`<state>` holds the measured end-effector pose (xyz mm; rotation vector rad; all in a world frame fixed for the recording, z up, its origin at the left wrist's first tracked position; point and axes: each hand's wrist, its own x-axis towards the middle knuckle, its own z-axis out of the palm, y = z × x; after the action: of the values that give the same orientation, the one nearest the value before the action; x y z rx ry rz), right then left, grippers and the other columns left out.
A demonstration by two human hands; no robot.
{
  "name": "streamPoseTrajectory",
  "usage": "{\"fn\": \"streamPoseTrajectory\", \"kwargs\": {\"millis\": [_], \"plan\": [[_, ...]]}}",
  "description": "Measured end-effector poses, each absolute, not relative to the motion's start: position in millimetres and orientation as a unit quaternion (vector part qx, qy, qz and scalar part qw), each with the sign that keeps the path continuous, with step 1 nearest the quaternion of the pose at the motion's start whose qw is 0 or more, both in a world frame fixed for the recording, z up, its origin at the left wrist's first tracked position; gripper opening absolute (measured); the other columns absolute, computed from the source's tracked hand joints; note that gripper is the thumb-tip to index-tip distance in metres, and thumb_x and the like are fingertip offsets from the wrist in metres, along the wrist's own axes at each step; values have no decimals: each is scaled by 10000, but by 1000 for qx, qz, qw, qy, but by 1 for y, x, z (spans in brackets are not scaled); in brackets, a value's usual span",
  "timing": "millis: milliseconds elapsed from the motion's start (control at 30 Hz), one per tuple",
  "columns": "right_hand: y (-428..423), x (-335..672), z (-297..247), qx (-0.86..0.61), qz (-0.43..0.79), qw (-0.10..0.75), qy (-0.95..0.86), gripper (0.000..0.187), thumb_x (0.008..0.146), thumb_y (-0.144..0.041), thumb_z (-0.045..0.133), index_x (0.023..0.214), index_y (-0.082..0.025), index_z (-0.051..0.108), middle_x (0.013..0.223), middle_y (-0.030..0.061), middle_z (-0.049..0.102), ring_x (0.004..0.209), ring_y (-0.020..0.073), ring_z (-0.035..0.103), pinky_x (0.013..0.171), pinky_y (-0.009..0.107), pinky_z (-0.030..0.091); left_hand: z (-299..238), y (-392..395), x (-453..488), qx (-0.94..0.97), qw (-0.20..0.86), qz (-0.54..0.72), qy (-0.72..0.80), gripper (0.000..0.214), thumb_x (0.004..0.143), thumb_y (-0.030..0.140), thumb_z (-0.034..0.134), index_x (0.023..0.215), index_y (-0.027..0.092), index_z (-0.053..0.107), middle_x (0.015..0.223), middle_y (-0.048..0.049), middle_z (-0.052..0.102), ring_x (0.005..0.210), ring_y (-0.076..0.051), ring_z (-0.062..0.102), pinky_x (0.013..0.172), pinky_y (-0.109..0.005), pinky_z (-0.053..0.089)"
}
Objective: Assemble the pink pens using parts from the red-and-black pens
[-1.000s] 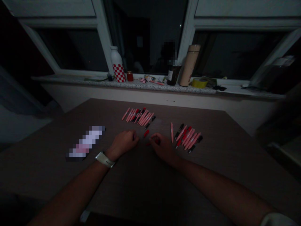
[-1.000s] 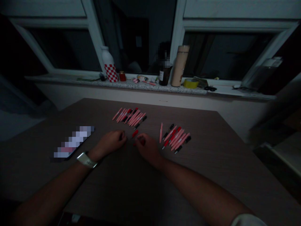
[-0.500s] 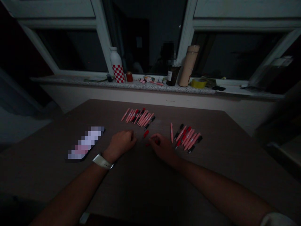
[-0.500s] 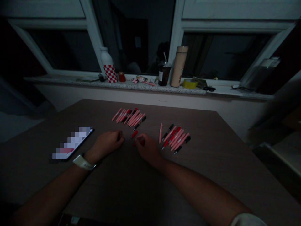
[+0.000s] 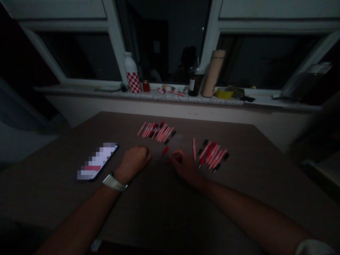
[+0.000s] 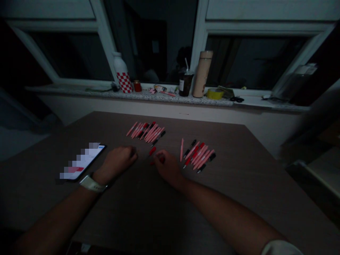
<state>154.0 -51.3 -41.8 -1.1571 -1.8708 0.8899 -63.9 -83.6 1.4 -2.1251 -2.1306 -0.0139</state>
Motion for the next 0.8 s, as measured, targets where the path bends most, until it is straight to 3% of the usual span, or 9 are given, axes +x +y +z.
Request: {"fn": "streamPoseTrajectory", "kwargs": {"millis": [400, 633, 800], "plan": [[-51, 155, -44, -447, 397, 395, -698, 133, 879, -324, 557, 861, -204, 610, 748, 0, 661, 677, 157, 627, 620, 263, 460, 5, -83, -62, -700, 52, -64, -710, 331, 927, 400, 444, 844, 176, 671, 796, -128, 712, 704, -263, 672, 579, -305, 396], [-49, 154, -46, -441, 403, 396, -697, 90, 858, -284, 571, 826, -202, 586, 767, 8, 685, 707, 163, 661, 643, 270, 473, 16, -85, -49, -680, 40, -288, -674, 185, 854, 339, 567, 925, 197, 661, 858, -64, 718, 781, -216, 654, 686, -294, 452], [-51, 155, -43, -433, 422, 393, -693, 82, 862, -283, 572, 853, -202, 583, 784, 9, 707, 702, 161, 673, 636, 266, 482, 5, -83, -36, -633, -71, -438, -634, 178, 849, 345, 595, 885, 178, 646, 726, -22, 669, 619, -148, 588, 568, -245, 430]]}}
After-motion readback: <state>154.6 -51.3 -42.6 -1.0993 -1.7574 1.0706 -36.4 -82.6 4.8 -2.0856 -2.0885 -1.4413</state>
